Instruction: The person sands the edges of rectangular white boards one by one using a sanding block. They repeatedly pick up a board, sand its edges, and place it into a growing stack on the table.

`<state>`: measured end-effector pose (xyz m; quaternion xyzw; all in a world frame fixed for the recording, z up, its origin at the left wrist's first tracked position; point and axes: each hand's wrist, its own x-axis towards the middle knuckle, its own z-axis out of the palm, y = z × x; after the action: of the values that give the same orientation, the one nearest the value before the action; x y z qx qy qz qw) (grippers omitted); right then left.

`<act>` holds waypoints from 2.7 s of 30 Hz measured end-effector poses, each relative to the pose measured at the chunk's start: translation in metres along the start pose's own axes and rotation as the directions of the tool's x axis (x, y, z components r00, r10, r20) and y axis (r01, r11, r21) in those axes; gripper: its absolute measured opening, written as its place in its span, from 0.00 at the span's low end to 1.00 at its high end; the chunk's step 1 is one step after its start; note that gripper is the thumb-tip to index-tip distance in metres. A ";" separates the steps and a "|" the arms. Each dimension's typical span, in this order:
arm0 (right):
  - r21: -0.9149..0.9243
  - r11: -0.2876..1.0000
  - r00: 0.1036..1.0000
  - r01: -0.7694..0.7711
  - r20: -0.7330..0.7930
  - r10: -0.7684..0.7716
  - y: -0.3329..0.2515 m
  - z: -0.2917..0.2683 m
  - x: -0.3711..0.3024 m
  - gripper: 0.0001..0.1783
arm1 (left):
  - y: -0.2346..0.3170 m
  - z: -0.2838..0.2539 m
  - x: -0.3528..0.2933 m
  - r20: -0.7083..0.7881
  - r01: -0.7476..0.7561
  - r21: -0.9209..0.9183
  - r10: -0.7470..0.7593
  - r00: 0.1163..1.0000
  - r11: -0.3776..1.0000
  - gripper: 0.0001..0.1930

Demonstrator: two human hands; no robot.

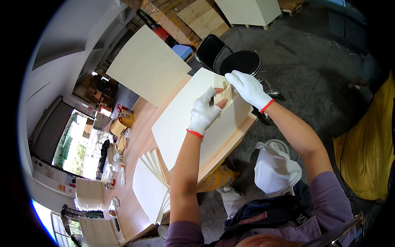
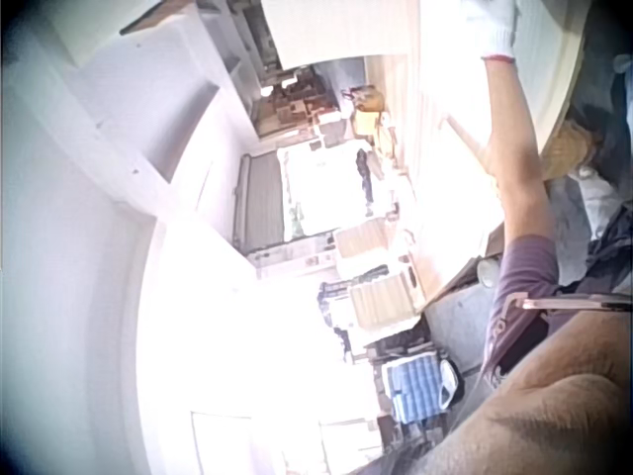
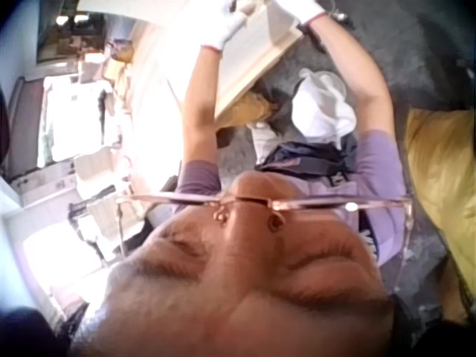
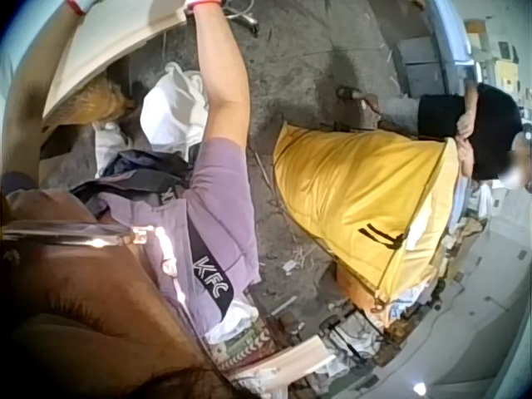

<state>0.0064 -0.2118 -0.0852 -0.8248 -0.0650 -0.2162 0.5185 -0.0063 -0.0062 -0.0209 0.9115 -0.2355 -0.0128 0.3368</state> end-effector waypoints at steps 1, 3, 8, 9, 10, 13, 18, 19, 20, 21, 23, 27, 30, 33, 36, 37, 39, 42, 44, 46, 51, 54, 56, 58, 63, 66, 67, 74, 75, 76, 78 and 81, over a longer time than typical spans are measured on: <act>0.002 1.000 1.000 -0.007 0.009 0.007 -0.002 -0.001 0.000 0.33 | 0.002 0.001 -0.001 -0.005 0.011 0.001 -0.011 1.000 1.000 0.18; 0.000 1.000 1.000 -0.017 0.019 0.017 -0.002 -0.001 0.000 0.33 | -0.003 0.004 0.000 -0.025 -0.013 -0.020 0.012 1.000 1.000 0.20; 0.041 0.999 1.000 -0.016 0.016 0.015 -0.002 0.000 0.000 0.33 | -0.016 0.005 0.004 -0.054 -0.085 -0.052 0.083 0.995 0.995 0.20; 0.060 0.998 1.000 -0.012 0.009 0.011 -0.001 0.001 0.000 0.33 | -0.018 0.004 0.005 -0.060 -0.103 -0.053 0.099 0.993 0.993 0.20; 0.083 0.997 1.000 -0.005 -0.008 0.006 0.001 0.002 0.001 0.32 | -0.020 0.004 0.006 -0.077 -0.145 -0.064 0.140 0.987 0.987 0.19; 0.080 0.997 1.000 0.003 -0.025 -0.001 0.004 0.003 0.000 0.31 | -0.019 0.008 0.004 -0.173 -0.183 -0.112 0.162 0.971 0.977 0.18; 0.041 0.999 1.000 0.003 0.006 -0.004 0.000 0.001 0.000 0.32 | -0.017 0.004 0.004 -0.073 -0.142 0.011 0.143 0.987 0.990 0.18; 0.045 0.999 1.000 0.000 0.001 0.000 0.001 0.001 0.000 0.32 | -0.006 0.003 0.001 -0.043 -0.083 0.046 0.085 0.995 0.995 0.18; 0.050 0.999 1.000 -0.003 -0.005 0.004 0.002 0.001 -0.001 0.31 | 0.000 0.003 0.001 -0.022 -0.035 0.043 0.036 0.999 0.998 0.18; 0.052 0.999 1.000 -0.014 0.000 0.014 0.003 0.000 -0.001 0.31 | 0.005 0.003 0.000 -0.001 0.014 0.042 -0.014 1.000 0.999 0.18; 0.064 0.998 1.000 -0.028 0.012 0.027 -0.001 0.000 -0.002 0.31 | 0.006 0.002 -0.001 0.007 0.054 -0.019 -0.054 0.999 0.998 0.19; 0.069 0.997 1.000 -0.021 0.010 0.020 0.000 0.002 -0.001 0.31 | -0.015 0.005 0.004 -0.040 -0.054 -0.055 0.052 0.998 0.997 0.20; 0.072 0.997 1.000 -0.020 0.006 0.020 0.003 0.001 -0.001 0.32 | -0.017 0.006 0.006 -0.037 -0.073 -0.039 0.071 0.997 0.997 0.19; 0.078 0.997 1.000 -0.027 0.003 0.027 0.001 0.002 -0.001 0.33 | -0.021 0.005 0.006 -0.043 -0.108 -0.037 0.107 0.993 0.993 0.19; 0.063 0.996 0.998 -0.055 0.010 0.055 0.000 -0.001 -0.002 0.33 | -0.011 0.005 0.002 -0.066 -0.113 -0.054 0.109 0.992 0.992 0.17; 0.046 0.998 0.999 -0.051 0.005 0.051 -0.001 -0.001 -0.002 0.33 | -0.008 0.005 0.000 -0.090 -0.097 -0.061 0.091 0.992 0.993 0.17; 0.033 0.999 0.999 -0.041 -0.007 0.041 -0.002 -0.001 -0.002 0.33 | -0.008 0.005 -0.001 -0.096 -0.113 -0.032 0.110 0.989 0.993 0.17; 0.045 0.999 0.999 -0.014 -0.045 0.016 0.000 0.003 -0.002 0.32 | -0.022 0.004 0.004 -0.060 -0.180 0.046 0.183 0.981 0.982 0.15; 0.047 0.999 0.996 0.014 -0.091 -0.010 0.002 0.006 -0.004 0.30 | -0.023 0.007 0.006 -0.070 -0.182 0.059 0.186 0.980 0.982 0.13; 0.053 0.998 0.997 -0.017 -0.080 0.021 0.002 0.006 -0.003 0.30 | -0.020 0.010 0.004 -0.073 -0.231 0.157 0.245 0.967 0.960 0.15; 0.085 0.996 0.998 -0.039 -0.039 0.042 0.002 0.002 -0.005 0.31 | -0.014 0.014 0.003 -0.069 -0.260 0.261 0.287 0.955 0.930 0.21; 0.171 0.983 0.998 -0.064 0.020 0.062 0.002 -0.012 -0.004 0.35 | -0.004 0.010 -0.003 -0.063 -0.188 0.262 0.212 0.975 0.947 0.22; 0.072 0.992 0.994 -0.102 -0.035 0.105 -0.002 -0.027 -0.006 0.36 | -0.001 0.008 -0.010 -0.090 -0.143 0.224 0.166 0.982 0.964 0.23; -0.302 0.947 0.989 -0.113 0.061 0.137 -0.005 -0.036 -0.012 0.35 | 0.001 0.008 -0.011 -0.115 -0.155 0.194 0.179 0.977 0.969 0.24; -0.463 0.876 0.983 0.134 0.175 -0.057 0.007 -0.032 -0.013 0.33 | 0.002 0.009 -0.005 -0.089 -0.131 0.261 0.159 0.983 0.956 0.25; -0.523 0.829 0.975 0.200 0.193 -0.114 0.006 -0.037 -0.011 0.31 | 0.007 0.014 0.003 -0.083 -0.090 0.386 0.132 0.988 0.918 0.24; -0.541 0.807 0.967 0.237 0.206 -0.146 0.004 -0.037 -0.010 0.30 | 0.007 0.014 0.009 -0.102 -0.081 0.417 0.135 0.986 0.905 0.23; -0.576 0.661 0.866 0.480 0.193 -0.461 -0.001 -0.034 0.005 0.26 | -0.005 0.017 0.030 -0.088 -0.101 0.419 0.151 0.985 0.902 0.22; -0.482 0.749 0.887 0.454 0.163 -0.433 -0.002 -0.030 0.007 0.26 | -0.006 0.016 0.030 -0.103 -0.111 0.378 0.161 0.982 0.919 0.22; -0.380 0.824 0.907 0.420 0.137 -0.399 -0.003 -0.025 0.008 0.25 | -0.008 0.016 0.028 -0.119 -0.123 0.336 0.172 0.978 0.934 0.22; -0.197 0.943 0.962 0.269 0.101 -0.253 -0.003 -0.017 0.009 0.26 | -0.012 0.014 0.020 -0.108 -0.153 0.213 0.179 0.978 0.965 0.22; -0.013 0.999 0.992 -0.048 0.120 0.049 -0.012 -0.009 0.004 0.30 | -0.019 0.006 0.007 -0.061 -0.170 0.029 0.171 0.983 0.985 0.21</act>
<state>0.0032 -0.2149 -0.0708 -0.8402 -0.0749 -0.1536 0.5146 0.0070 -0.0007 -0.0365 0.8919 -0.3020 0.0475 0.3332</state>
